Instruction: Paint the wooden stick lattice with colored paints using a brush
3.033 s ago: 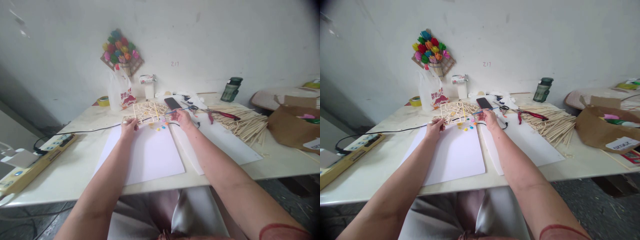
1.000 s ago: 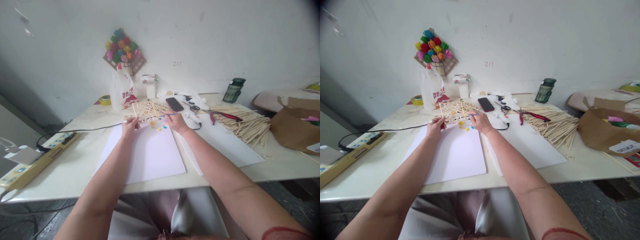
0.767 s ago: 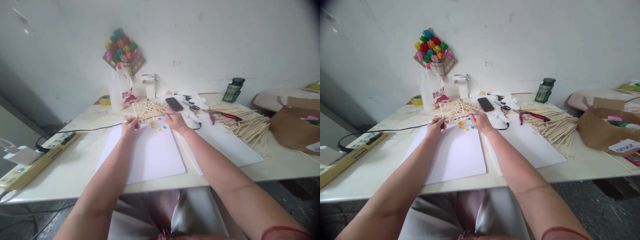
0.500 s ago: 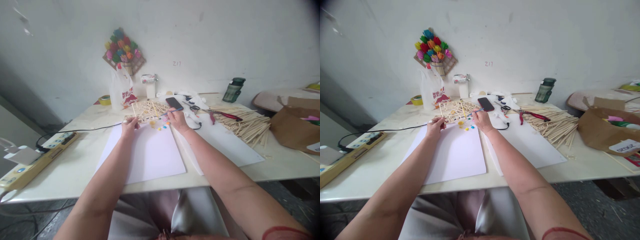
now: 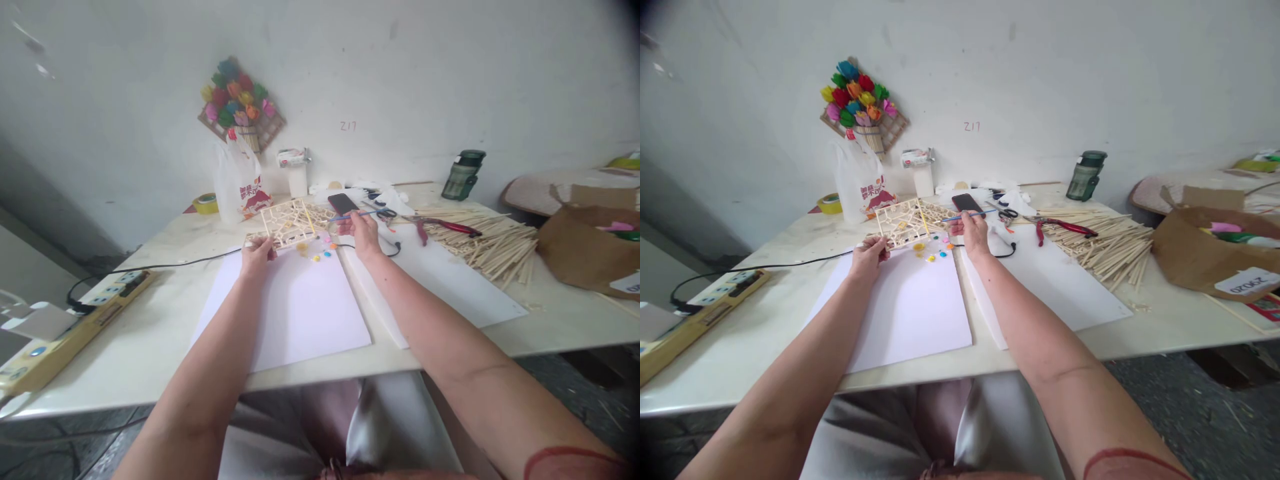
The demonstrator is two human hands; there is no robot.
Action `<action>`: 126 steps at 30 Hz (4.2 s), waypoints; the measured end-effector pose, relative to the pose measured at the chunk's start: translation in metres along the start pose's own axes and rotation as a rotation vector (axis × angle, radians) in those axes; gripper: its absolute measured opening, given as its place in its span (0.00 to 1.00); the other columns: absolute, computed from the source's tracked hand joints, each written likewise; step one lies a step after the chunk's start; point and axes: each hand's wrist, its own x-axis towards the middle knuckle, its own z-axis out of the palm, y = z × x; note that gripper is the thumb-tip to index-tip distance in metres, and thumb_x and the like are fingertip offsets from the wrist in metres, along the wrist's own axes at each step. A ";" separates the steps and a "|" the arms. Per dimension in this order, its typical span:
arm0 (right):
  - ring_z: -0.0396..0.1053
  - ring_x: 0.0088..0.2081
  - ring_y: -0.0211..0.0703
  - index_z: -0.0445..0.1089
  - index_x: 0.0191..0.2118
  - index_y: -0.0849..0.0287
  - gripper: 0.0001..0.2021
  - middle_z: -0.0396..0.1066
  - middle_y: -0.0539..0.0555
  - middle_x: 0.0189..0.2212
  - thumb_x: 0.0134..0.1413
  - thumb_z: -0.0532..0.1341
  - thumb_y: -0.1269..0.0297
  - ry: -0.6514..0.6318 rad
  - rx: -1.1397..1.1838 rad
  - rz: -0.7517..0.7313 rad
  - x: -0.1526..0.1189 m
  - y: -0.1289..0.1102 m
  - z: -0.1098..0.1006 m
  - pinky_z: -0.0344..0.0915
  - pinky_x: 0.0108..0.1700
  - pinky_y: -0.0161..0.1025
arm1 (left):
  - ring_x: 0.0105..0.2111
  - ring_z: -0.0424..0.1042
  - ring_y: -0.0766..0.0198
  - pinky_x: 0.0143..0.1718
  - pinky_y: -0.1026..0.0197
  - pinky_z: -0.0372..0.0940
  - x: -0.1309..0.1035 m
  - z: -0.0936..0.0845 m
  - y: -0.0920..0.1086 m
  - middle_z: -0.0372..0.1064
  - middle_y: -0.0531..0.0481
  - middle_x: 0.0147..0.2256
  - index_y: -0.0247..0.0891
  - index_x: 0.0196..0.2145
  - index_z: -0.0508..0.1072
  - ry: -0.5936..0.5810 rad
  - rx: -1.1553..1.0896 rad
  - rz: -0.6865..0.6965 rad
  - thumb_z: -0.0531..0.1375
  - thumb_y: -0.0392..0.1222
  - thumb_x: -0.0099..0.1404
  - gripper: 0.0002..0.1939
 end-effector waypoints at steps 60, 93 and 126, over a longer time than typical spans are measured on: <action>0.67 0.16 0.34 0.64 0.28 0.57 0.12 0.72 0.47 0.17 0.51 0.60 0.54 -0.043 0.007 -0.042 -0.010 -0.013 0.003 0.66 0.21 0.33 | 0.13 0.57 0.74 0.15 0.68 0.51 0.002 0.000 0.001 0.65 0.55 0.17 0.34 0.22 0.70 0.051 -0.007 -0.047 0.67 0.48 0.45 0.14; 0.67 0.17 0.37 0.63 0.28 0.57 0.17 0.69 0.48 0.16 0.47 0.61 0.48 -0.182 -0.055 -0.068 -0.015 -0.009 0.004 0.67 0.22 0.35 | 0.13 0.58 0.73 0.17 0.68 0.54 0.003 0.000 0.002 0.62 0.56 0.14 0.36 0.21 0.68 0.098 0.059 -0.072 0.65 0.46 0.48 0.12; 0.69 0.18 0.36 0.62 0.26 0.57 0.13 0.70 0.47 0.16 0.46 0.62 0.53 -0.126 -0.041 -0.026 -0.015 -0.008 0.005 0.69 0.22 0.33 | 0.14 0.62 0.71 0.18 0.68 0.58 0.001 0.000 0.004 0.62 0.56 0.14 0.36 0.23 0.67 0.075 0.032 -0.094 0.66 0.48 0.48 0.15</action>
